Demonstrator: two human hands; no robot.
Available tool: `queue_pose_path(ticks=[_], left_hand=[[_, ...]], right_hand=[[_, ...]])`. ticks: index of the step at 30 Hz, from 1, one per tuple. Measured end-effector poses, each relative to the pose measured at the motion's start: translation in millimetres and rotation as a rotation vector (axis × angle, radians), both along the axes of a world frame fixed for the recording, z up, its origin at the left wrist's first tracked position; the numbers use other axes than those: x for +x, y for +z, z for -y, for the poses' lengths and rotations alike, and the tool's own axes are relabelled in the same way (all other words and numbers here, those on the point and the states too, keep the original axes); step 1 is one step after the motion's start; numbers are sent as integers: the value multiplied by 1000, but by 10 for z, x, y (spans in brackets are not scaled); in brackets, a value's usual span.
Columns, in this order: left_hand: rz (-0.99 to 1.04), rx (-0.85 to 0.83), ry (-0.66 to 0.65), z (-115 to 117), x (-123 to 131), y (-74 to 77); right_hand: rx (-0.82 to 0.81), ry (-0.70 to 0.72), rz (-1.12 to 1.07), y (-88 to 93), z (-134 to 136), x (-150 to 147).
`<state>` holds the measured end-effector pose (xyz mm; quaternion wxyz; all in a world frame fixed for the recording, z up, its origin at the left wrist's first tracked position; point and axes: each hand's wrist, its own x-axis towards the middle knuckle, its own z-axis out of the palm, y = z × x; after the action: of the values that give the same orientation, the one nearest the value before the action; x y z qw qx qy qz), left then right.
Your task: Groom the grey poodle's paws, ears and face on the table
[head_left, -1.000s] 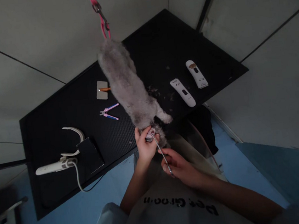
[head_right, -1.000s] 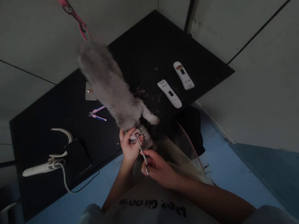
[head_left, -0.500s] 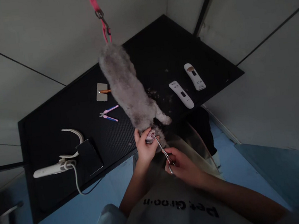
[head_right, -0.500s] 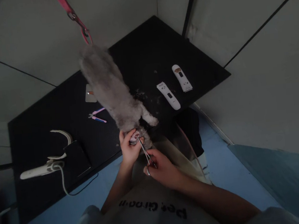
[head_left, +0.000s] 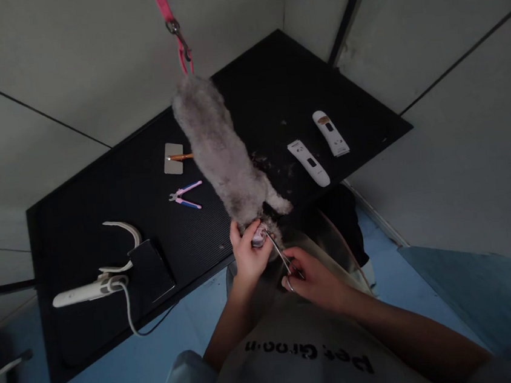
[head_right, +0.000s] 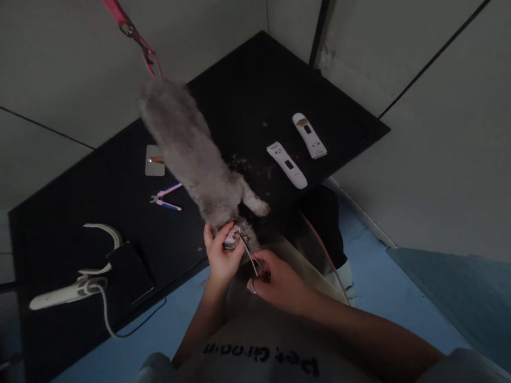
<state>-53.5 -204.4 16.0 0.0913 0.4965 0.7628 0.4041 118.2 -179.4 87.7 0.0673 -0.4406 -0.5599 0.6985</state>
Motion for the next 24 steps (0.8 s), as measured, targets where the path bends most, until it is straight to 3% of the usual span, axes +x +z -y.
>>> queue_pose_path(ticks=[6, 12, 18, 24], left_hand=[[38, 2, -15, -22, -23, 37], [75, 9, 0, -65, 1, 110], [71, -3, 11, -48, -11, 103], [79, -5, 11, -55, -10, 103]], right_hand=[[-204, -12, -263, -22, 75, 56], [-484, -159, -485, -69, 94, 36], [-484, -131, -580, -103, 172, -20], [-398, -113, -532, -193, 205, 19]])
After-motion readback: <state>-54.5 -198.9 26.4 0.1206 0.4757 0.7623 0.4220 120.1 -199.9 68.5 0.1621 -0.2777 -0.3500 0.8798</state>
